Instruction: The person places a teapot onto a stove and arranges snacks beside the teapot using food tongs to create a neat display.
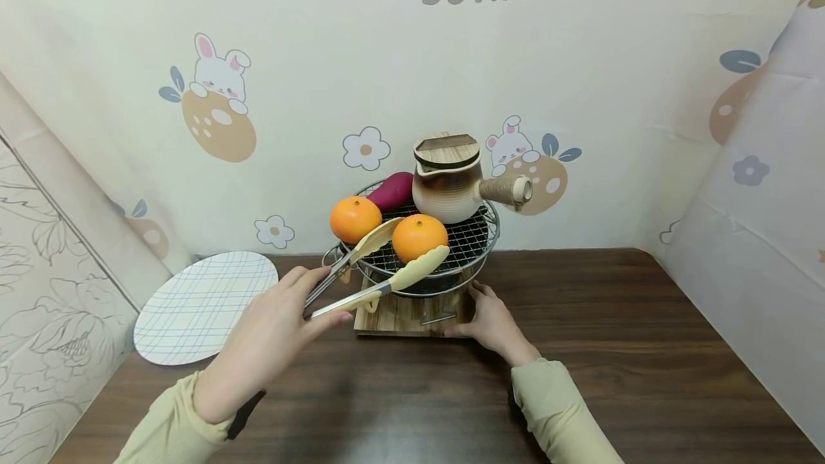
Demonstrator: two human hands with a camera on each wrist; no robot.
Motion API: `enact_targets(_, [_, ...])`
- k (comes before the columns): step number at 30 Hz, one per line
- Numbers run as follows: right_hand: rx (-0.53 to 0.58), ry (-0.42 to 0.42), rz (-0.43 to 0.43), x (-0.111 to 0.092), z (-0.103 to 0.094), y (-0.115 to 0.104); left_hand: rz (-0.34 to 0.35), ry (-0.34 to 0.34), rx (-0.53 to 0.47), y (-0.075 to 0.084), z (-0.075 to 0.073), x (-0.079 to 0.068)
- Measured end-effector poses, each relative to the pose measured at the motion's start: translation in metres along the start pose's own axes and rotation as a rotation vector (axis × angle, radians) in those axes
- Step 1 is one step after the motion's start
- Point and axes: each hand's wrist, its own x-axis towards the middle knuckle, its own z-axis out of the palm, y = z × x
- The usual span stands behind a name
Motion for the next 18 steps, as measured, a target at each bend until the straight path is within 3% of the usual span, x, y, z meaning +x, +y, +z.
enact_targets(8, [-0.002, 0.004, -0.008, 0.0000, 0.0008, 0.0009, -0.002, 0.010, -0.034, 0.0003, 0.0006, -0.0025])
enact_targets(18, [0.001, 0.001, -0.012, -0.0001, 0.0000, 0.0025, 0.014, 0.132, -0.172, -0.0063, -0.0015, -0.0101])
